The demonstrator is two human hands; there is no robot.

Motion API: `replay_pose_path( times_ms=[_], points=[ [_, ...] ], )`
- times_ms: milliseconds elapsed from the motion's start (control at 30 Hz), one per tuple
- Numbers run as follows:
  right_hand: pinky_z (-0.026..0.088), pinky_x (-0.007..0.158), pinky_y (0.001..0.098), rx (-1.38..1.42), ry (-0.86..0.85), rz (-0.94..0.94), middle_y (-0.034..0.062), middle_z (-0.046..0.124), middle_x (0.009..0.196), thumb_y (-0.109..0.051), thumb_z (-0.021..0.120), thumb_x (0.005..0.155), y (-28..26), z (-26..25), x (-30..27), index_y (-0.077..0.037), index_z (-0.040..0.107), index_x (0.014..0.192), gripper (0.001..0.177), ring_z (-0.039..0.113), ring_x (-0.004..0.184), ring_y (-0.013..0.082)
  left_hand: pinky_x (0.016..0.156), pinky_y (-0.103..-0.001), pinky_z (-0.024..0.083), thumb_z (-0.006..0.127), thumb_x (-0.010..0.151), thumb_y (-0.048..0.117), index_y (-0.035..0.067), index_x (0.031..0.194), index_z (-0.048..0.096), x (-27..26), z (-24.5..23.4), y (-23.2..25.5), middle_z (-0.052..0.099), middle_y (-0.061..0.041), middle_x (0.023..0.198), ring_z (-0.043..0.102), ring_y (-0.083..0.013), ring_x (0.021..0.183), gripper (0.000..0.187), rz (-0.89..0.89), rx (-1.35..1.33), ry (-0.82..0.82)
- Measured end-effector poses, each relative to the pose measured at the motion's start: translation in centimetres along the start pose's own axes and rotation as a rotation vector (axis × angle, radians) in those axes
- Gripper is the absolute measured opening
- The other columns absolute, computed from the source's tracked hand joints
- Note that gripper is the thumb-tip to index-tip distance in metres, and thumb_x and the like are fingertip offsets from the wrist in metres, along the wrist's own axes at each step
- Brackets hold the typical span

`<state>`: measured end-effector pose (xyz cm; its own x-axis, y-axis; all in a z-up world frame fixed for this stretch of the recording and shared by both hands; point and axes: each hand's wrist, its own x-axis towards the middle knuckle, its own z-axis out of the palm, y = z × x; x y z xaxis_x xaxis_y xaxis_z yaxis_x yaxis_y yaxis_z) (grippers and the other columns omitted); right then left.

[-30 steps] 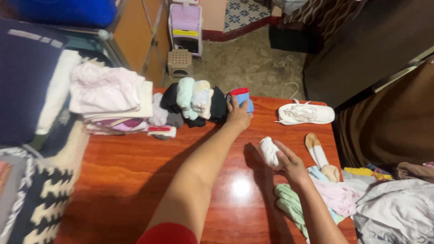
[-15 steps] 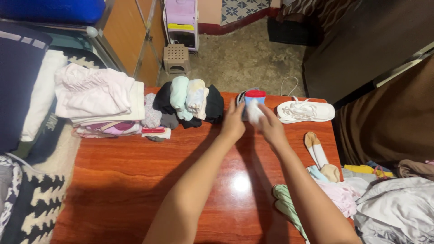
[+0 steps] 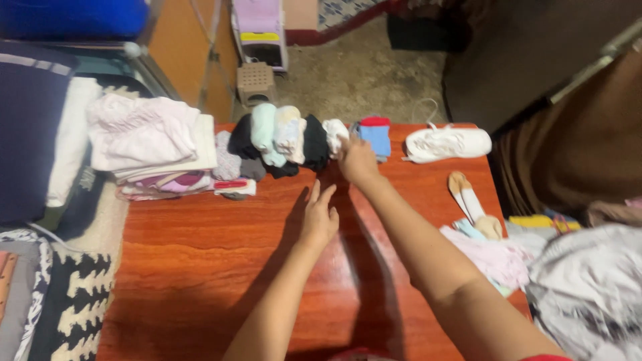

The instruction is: The person folds a pink t-shirt on a wooden table, then removes several small garments from a green hanger and folds each item individually. The folded items are stacked on the table.

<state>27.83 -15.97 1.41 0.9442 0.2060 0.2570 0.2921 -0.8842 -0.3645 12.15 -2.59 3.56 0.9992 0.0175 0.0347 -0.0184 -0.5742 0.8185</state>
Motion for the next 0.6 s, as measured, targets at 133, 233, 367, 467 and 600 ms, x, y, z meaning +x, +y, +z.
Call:
replay_pose_path(
  times_ms=[133,233,367,467,600],
  points=[
    [0.051,0.094,0.0526,0.011,0.119,0.128,0.0173,0.072,0.116,-0.029,0.073,0.088,6.9,-4.8,-3.1,-0.019,0.074,0.120,0.033,0.061,0.109,0.0425,0.114,-0.043,0.041,0.066,0.085,0.004,0.012,0.142,0.056,-0.8,0.8,-0.3,0.030,-0.025,0.162,0.041,-0.0457,0.141,0.058,0.089,-0.005,-0.029],
    [0.050,0.094,0.0556,-0.246,-0.021,0.468,0.0198,0.071,0.115,-0.034,0.077,0.086,13.7,-9.8,-7.6,-0.022,0.074,0.122,0.038,0.060,0.113,0.0416,0.113,-0.044,0.041,0.068,0.085,0.005,0.010,0.141,0.056,-2.4,1.4,-0.2,0.030,-0.026,0.161,0.040,-0.0462,0.141,0.058,0.136,0.006,-0.076],
    [0.046,0.096,0.0552,-0.325,-0.030,0.833,0.0140,0.065,0.127,-0.045,0.082,0.076,21.5,-14.4,-14.0,-0.026,0.073,0.119,0.048,0.053,0.122,0.0414,0.112,-0.044,0.041,0.068,0.083,0.006,0.011,0.140,0.057,-5.7,2.2,-0.4,0.030,-0.026,0.161,0.042,-0.0446,0.140,0.058,0.086,0.043,-0.194],
    [0.034,0.118,0.0466,-0.247,-0.247,0.927,0.0213,0.070,0.125,-0.050,0.079,0.082,26.2,-14.6,-17.7,-0.021,0.072,0.128,0.055,0.060,0.125,0.0376,0.111,-0.044,0.042,0.069,0.083,0.009,0.013,0.137,0.060,-7.7,3.3,-0.6,0.033,-0.025,0.159,0.044,-0.0434,0.139,0.055,0.090,0.101,-0.261],
    [0.047,0.103,0.0445,-0.155,-0.153,0.969,0.0209,0.066,0.128,-0.046,0.088,0.071,29.8,-12.6,-20.1,-0.011,0.062,0.135,0.077,0.061,0.119,0.0374,0.111,-0.045,0.043,0.071,0.082,0.011,0.014,0.134,0.064,-9.1,4.3,-0.7,0.036,-0.027,0.157,0.046,-0.0444,0.137,0.052,0.178,0.106,-0.281]
  ],
)
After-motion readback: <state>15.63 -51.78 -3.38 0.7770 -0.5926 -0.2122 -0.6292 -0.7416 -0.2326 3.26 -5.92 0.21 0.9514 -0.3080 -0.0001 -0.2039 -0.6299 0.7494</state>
